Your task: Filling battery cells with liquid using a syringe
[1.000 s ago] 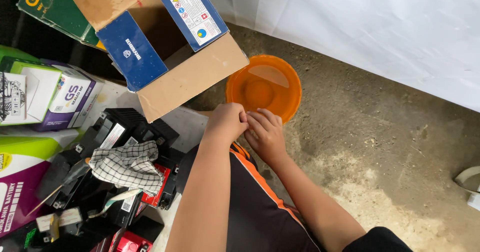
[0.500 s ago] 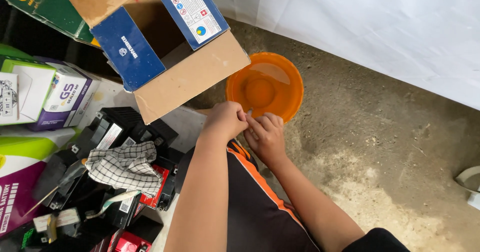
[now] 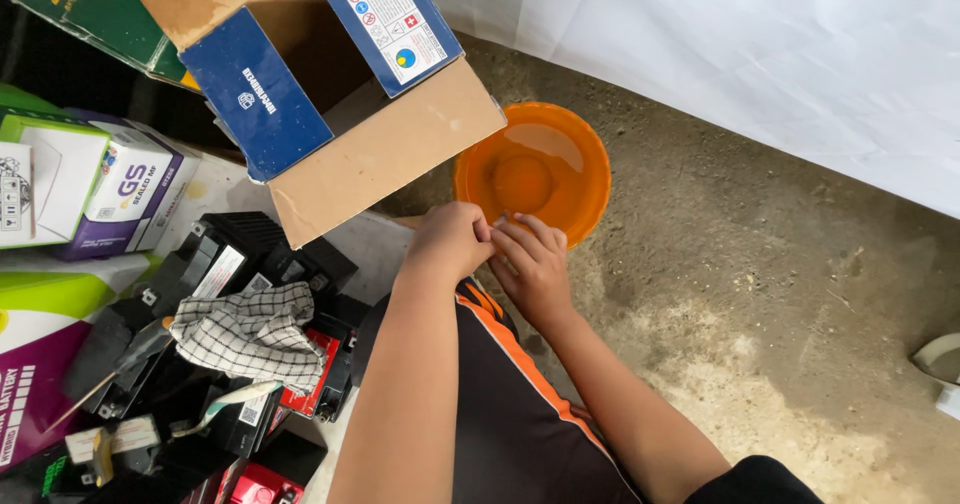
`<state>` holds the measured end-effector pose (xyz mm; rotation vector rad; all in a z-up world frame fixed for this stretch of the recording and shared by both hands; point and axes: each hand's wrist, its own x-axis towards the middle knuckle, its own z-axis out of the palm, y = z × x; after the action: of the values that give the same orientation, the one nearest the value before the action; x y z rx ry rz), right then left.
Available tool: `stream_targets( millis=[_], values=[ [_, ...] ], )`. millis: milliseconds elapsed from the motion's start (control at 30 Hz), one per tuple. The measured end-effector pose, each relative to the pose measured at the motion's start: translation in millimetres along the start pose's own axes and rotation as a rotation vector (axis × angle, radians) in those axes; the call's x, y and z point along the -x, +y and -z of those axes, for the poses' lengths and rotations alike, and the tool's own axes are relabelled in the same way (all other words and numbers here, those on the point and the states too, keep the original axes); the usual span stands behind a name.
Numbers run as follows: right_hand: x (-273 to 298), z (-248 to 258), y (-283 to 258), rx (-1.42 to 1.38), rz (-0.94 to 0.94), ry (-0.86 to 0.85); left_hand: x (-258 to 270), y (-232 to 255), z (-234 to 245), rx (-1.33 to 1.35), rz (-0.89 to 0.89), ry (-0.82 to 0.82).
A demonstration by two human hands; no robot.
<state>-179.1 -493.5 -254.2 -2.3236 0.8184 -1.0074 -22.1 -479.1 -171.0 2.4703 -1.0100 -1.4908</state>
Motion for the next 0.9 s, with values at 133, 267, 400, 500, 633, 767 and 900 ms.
stream_targets(
  millis=[133,267,400,500,633,767,900],
  values=[
    [-2,0,3,0.01,0.033,0.01,-3,-3,-3,-0.023,0.004,-0.004],
    [-3,-1,2,0.063,0.001,0.0,0,1,0,0.033,0.005,-0.004],
    [-4,1,0,0.029,-0.03,0.0,-1,0,-2,-0.018,-0.004,-0.012],
    [-3,1,7,0.038,-0.029,-0.025,-3,1,-1,-0.015,-0.01,0.008],
    [-9,6,4,0.045,-0.017,-0.043,-1,4,0,-0.003,-0.024,0.025],
    [-11,5,4,0.053,-0.008,-0.013,-4,4,-1,-0.023,-0.052,0.034],
    [-11,3,3,0.075,0.003,0.014,4,10,3,0.028,-0.066,0.05]
  ],
)
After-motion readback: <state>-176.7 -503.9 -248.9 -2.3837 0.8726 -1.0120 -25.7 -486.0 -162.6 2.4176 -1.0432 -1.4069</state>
